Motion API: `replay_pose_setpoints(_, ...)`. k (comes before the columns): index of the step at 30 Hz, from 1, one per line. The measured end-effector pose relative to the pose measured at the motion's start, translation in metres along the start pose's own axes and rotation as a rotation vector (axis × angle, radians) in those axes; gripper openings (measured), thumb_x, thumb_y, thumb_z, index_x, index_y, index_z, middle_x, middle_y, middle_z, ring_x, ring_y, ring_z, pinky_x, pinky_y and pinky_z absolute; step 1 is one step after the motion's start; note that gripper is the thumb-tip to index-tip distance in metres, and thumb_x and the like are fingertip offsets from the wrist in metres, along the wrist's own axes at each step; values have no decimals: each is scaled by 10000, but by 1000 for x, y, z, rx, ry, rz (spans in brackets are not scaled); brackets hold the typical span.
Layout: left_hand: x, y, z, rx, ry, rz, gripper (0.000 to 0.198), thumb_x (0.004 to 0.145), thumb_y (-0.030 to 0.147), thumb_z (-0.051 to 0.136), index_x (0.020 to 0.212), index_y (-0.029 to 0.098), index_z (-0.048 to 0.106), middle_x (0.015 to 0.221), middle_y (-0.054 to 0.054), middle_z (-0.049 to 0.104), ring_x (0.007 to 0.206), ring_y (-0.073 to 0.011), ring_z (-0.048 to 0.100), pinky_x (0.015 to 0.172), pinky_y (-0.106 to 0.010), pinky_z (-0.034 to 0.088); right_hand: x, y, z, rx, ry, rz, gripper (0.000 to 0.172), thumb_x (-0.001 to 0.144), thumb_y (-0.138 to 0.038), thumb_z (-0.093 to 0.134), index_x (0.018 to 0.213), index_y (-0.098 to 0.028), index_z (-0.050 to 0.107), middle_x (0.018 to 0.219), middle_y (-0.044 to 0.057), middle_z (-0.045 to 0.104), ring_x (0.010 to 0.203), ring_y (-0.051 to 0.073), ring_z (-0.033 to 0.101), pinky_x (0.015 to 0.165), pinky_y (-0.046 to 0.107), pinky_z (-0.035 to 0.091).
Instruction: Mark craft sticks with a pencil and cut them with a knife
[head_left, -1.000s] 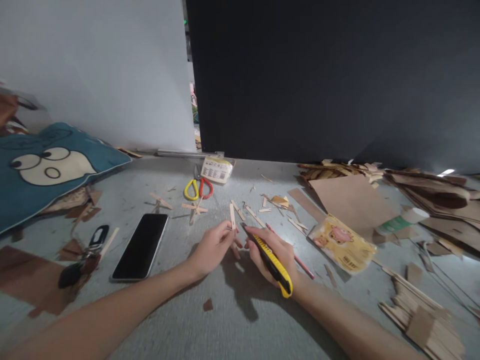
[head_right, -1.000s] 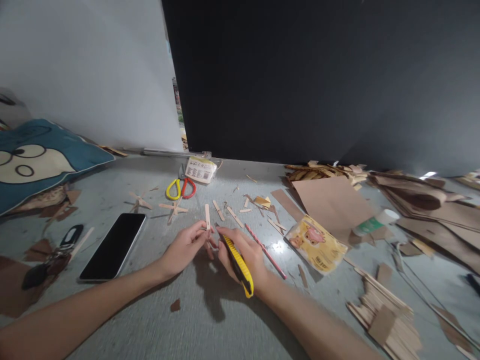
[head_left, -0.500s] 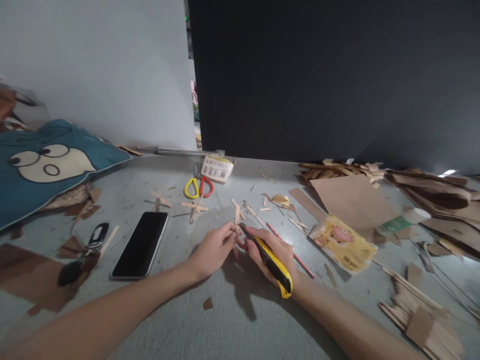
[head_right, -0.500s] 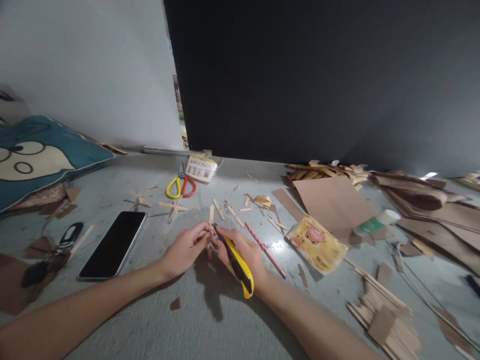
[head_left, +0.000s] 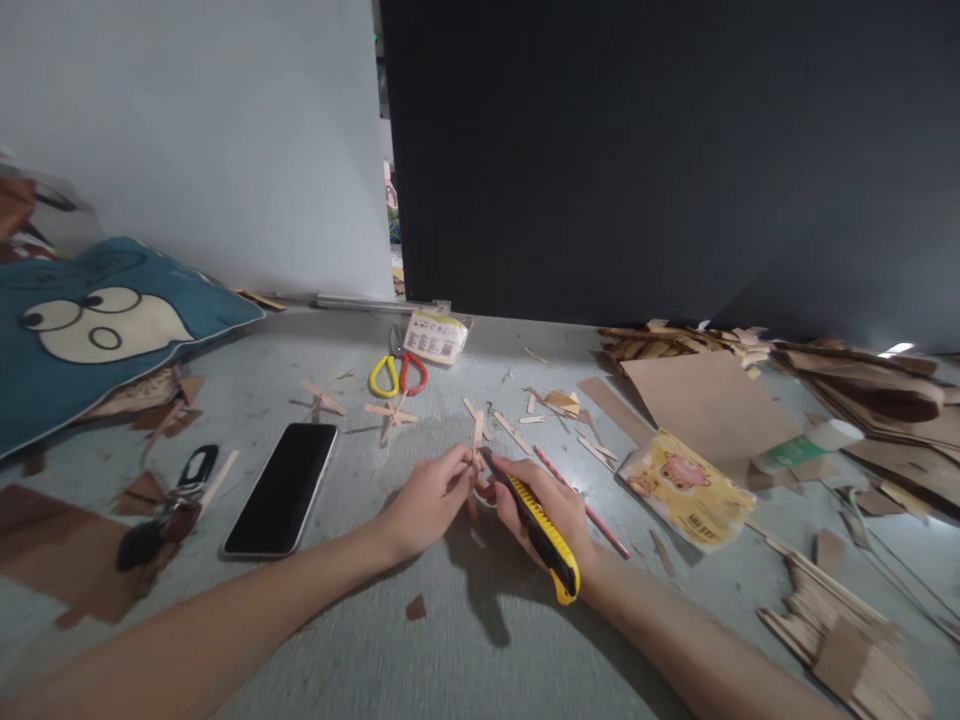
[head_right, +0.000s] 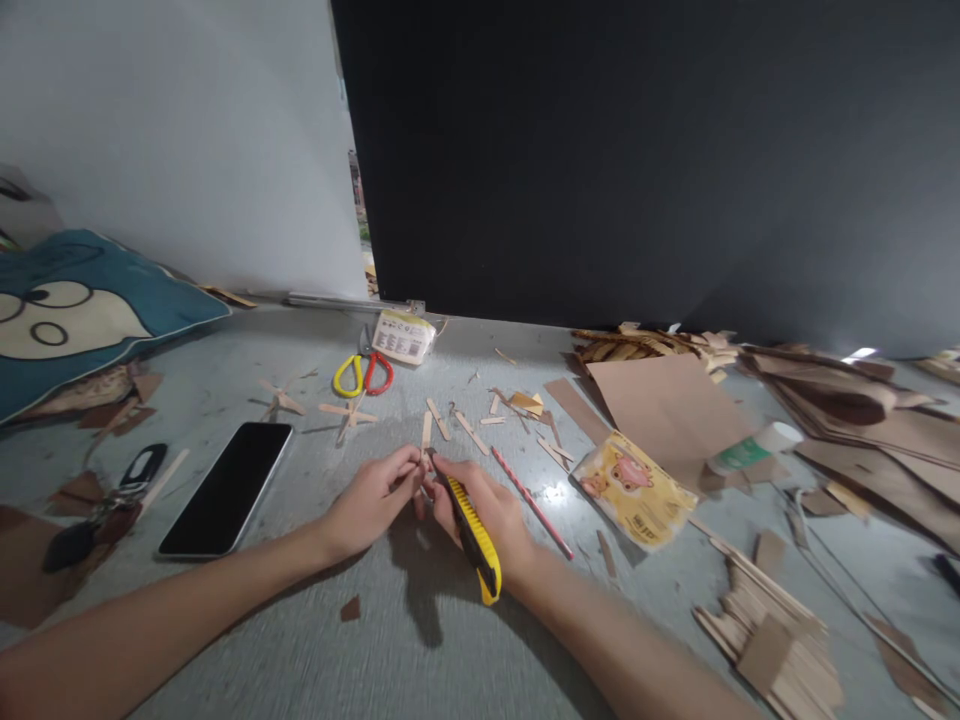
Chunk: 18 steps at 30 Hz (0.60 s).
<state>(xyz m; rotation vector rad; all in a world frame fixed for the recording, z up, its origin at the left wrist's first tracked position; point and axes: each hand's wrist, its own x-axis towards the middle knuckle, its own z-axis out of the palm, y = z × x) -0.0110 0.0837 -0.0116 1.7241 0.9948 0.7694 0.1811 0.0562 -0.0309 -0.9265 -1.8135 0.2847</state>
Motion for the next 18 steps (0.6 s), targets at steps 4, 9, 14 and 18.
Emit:
replay_pose_setpoints(4,-1,1,0,4,-2,1,266,1076,417,435,918,227,533,710,13,693,696,-174,691,726,-288,489,-2,3,0,-2,-17,-2,282,1019,-229,585,1286,-308,628,992,44,811,738,233,785,676,365,648)
replay_pose_setpoints(9,-1,1,1,-24,4,4,250,1066,404,442,908,229,524,707,17,675,686,-177,692,715,-288,499,-1,4,0,4,-26,-3,281,1010,-229,585,1281,-294,621,1012,65,793,814,242,781,735,376,651)
replay_pose_setpoints(14,1,-1,1,56,19,12,225,1056,355,433,895,231,528,663,33,649,668,-168,673,705,-276,480,6,-2,0,22,-48,-55,255,1002,-194,561,1245,-237,625,982,90,767,801,230,755,712,346,645)
replay_pose_setpoints(18,1,-4,0,116,33,14,231,1051,288,408,857,231,520,646,41,615,649,-154,643,693,-267,460,6,-7,3,25,-26,-86,269,987,-148,569,1240,-230,605,995,91,750,804,207,752,715,305,640)
